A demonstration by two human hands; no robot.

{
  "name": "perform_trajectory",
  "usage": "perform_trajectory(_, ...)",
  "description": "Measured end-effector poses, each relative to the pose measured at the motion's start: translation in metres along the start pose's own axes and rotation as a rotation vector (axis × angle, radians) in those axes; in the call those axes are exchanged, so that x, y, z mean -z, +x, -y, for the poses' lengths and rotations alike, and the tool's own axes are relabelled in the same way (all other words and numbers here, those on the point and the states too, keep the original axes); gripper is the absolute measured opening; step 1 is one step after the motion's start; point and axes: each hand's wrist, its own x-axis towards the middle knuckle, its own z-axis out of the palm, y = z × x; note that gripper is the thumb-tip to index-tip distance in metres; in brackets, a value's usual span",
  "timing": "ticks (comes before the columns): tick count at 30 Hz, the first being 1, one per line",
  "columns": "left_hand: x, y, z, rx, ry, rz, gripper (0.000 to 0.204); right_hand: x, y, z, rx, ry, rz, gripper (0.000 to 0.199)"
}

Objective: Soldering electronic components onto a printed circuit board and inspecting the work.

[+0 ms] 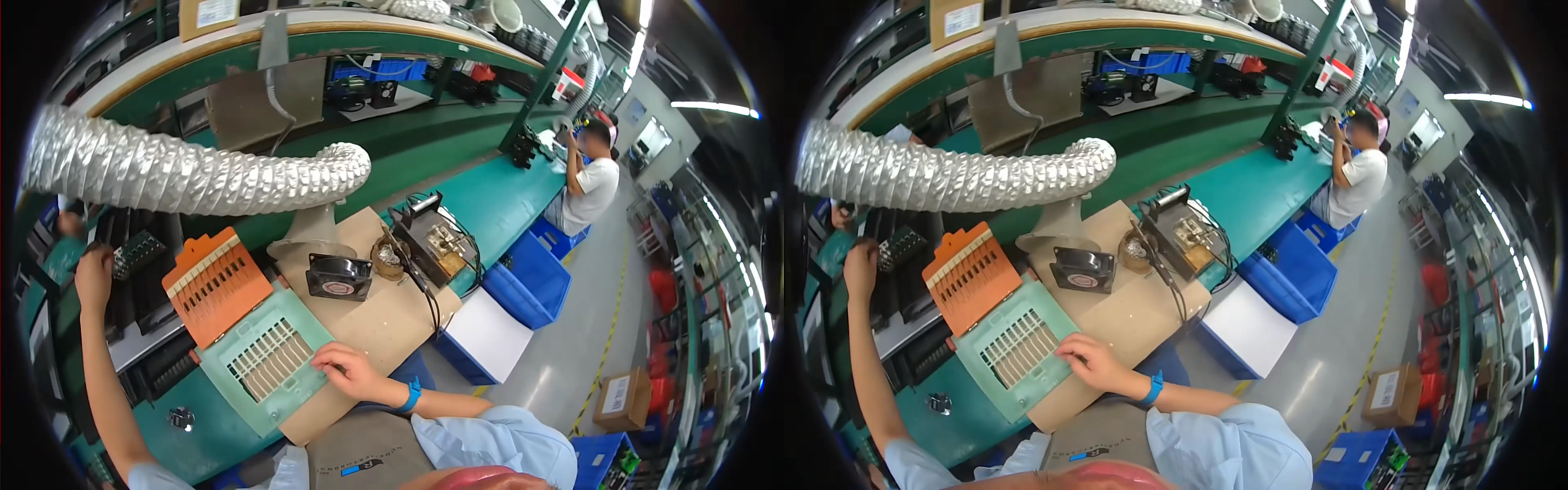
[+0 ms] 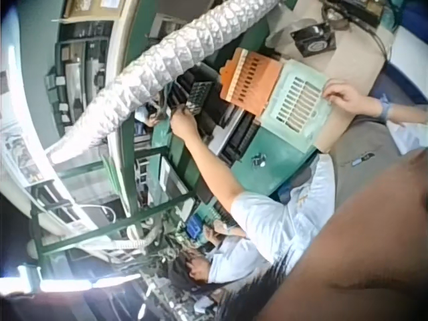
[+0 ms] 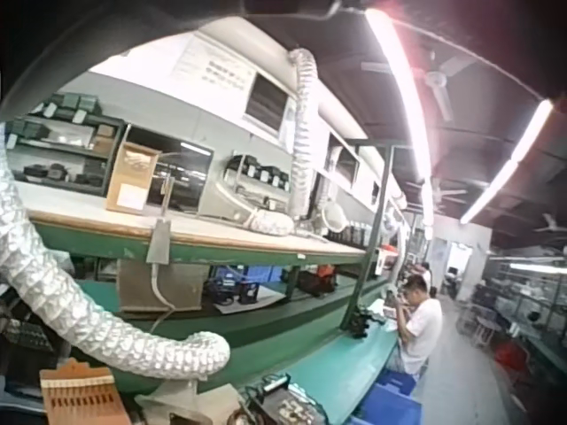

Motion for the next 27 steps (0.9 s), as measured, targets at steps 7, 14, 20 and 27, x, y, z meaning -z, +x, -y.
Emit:
perform_trajectory(7,0.007,0.014,0.048,0.028,0.184,0.213,0.031,0.005,0.001,0.007,0.057,0.019,0.071,0.026)
perform_trajectory(14,0.076,-0.035,-0.023,0.011,0.097,-0.193,0.017,0.006,0.000,0.007,0.053,0.011,0.087,0.028)
perform_trajectory(20,0.116,-0.096,-0.045,-0.094,0.044,-0.423,0.014,0.004,-0.001,0.009,0.072,-0.041,0.083,0.029)
perform_trajectory(27,0.168,-0.189,-0.103,-0.091,0.094,-0.560,0.021,0.003,0.001,0.012,0.089,-0.087,0.112,0.030)
